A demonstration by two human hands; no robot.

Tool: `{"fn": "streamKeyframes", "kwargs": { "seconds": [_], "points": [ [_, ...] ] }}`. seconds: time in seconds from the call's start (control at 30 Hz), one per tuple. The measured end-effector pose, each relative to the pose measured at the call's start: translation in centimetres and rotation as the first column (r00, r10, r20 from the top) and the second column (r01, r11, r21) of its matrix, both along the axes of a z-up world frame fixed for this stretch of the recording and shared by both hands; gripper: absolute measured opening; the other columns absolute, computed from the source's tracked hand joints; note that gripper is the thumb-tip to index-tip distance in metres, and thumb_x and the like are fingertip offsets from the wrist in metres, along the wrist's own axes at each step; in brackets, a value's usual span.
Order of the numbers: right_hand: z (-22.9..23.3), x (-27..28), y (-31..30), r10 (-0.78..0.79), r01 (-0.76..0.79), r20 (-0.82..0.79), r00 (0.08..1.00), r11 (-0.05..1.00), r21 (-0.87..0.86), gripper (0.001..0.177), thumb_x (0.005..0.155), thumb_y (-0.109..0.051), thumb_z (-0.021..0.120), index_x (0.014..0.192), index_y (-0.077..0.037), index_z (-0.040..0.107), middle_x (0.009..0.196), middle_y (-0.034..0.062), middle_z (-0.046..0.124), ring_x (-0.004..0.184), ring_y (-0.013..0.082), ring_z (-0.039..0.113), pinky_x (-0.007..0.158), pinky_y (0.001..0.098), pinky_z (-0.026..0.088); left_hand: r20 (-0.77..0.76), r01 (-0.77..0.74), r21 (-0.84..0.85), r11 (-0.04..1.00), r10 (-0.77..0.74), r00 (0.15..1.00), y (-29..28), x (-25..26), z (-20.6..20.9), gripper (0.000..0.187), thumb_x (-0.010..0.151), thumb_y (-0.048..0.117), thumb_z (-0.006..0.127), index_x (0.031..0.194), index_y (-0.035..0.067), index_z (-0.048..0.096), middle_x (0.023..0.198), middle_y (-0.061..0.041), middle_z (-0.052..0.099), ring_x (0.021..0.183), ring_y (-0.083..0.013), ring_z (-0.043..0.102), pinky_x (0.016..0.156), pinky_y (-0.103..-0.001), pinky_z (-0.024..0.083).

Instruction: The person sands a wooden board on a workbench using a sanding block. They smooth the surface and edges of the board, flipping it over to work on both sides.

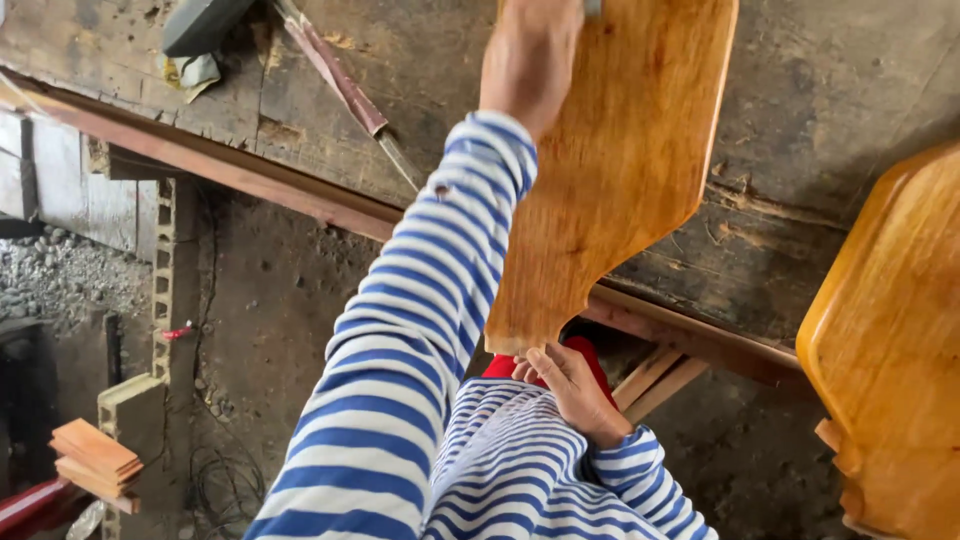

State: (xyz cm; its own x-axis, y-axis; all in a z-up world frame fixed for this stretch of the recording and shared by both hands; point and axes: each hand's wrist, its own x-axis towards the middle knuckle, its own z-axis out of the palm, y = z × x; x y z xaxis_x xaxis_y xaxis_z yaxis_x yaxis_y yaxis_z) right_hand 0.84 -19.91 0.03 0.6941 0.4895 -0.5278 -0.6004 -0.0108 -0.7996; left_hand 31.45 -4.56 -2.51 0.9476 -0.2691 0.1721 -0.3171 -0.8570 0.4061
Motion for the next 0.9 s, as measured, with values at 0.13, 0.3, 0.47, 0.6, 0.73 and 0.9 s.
{"fn": "streamKeyframes", "kwargs": {
  "seconds": [0.13, 0.3, 0.47, 0.6, 0.73, 0.9],
  "points": [
    [-1.3, -1.1, 0.0, -0.022, 0.022, -0.024, 0.999, 1.000, 0.009, 0.043, 0.100, -0.041, 0.048, 0.098, -0.004, 0.070, 0.081, 0.0097, 0.073, 0.071, 0.0152, 0.063, 0.071, 0.0279, 0.052, -0.099, 0.178, 0.754, 0.633, -0.159, 0.982, -1.8, -12.2, 4.9, 0.061, 0.099, 0.030, 0.045, 0.156, 0.011, 0.037, 0.161, -0.013, 0.036, 0.146, -0.0329, 0.037, 0.113, -0.041, 0.040],
    [-3.0, -0.7, -1.0, 0.138, -0.131, 0.126, 0.982, 0.990, -0.058, 0.050, 0.101, -0.046, 0.041, 0.091, -0.007, 0.071, 0.080, 0.0063, 0.071, 0.073, 0.0156, 0.066, 0.070, 0.0313, 0.054, -0.331, 0.341, 0.287, 0.895, -0.241, 0.912, -0.8, -25.5, 4.8, 0.055, 0.100, 0.016, 0.042, 0.154, 0.005, 0.040, 0.161, -0.011, 0.039, 0.152, -0.0336, 0.029, 0.126, -0.047, 0.023],
    [0.1, 0.7, -1.0, 0.122, -0.122, 0.055, 0.991, 0.993, 0.003, 0.048, 0.101, -0.046, 0.042, 0.089, -0.009, 0.068, 0.083, 0.0063, 0.070, 0.075, 0.0169, 0.065, 0.073, 0.0315, 0.053, -0.630, 0.282, 0.086, 0.956, -0.167, 0.758, -3.8, -11.9, 7.4, 0.047, 0.105, 0.009, 0.023, 0.146, -0.002, 0.043, 0.147, -0.018, 0.048, 0.129, -0.0312, 0.050, 0.114, -0.041, 0.039],
    [0.5, 0.7, -1.0, 0.105, -0.104, 0.012, 0.994, 0.994, -0.045, 0.043, 0.102, -0.038, 0.043, 0.084, -0.009, 0.068, 0.083, 0.0040, 0.070, 0.077, 0.0152, 0.064, 0.076, 0.0306, 0.051, -0.212, 0.256, 0.390, 0.884, -0.185, 0.960, -5.3, -0.7, 1.0, 0.053, 0.103, 0.000, 0.041, 0.155, 0.006, 0.035, 0.161, -0.009, 0.037, 0.149, -0.0342, 0.032, 0.125, -0.044, 0.026],
    [2.1, 1.9, -1.5, 0.194, -0.195, -0.021, 0.981, 0.973, -0.125, 0.039, 0.103, -0.035, 0.044, 0.089, -0.009, 0.069, 0.086, 0.0039, 0.074, 0.081, 0.0150, 0.068, 0.080, 0.0290, 0.054, -0.070, 0.059, 0.097, 0.994, -0.053, 0.996, -6.8, 2.5, 0.3, 0.042, 0.103, -0.002, 0.048, 0.144, 0.000, 0.050, 0.155, -0.015, 0.045, 0.148, -0.0375, 0.034, 0.125, -0.046, 0.032],
    [5.1, 3.5, -5.1, 0.326, -0.280, 0.045, 0.944, 0.869, -0.408, 0.033, 0.095, -0.026, 0.046, 0.094, -0.012, 0.077, 0.081, 0.0034, 0.078, 0.074, 0.0163, 0.072, 0.071, 0.0316, 0.050, -0.065, 0.151, 0.100, 0.983, -0.145, 0.987, -5.5, -7.3, 2.4, 0.047, 0.100, -0.005, 0.046, 0.147, -0.003, 0.046, 0.154, -0.021, 0.045, 0.145, -0.0429, 0.038, 0.123, -0.049, 0.035]
  ]
}}
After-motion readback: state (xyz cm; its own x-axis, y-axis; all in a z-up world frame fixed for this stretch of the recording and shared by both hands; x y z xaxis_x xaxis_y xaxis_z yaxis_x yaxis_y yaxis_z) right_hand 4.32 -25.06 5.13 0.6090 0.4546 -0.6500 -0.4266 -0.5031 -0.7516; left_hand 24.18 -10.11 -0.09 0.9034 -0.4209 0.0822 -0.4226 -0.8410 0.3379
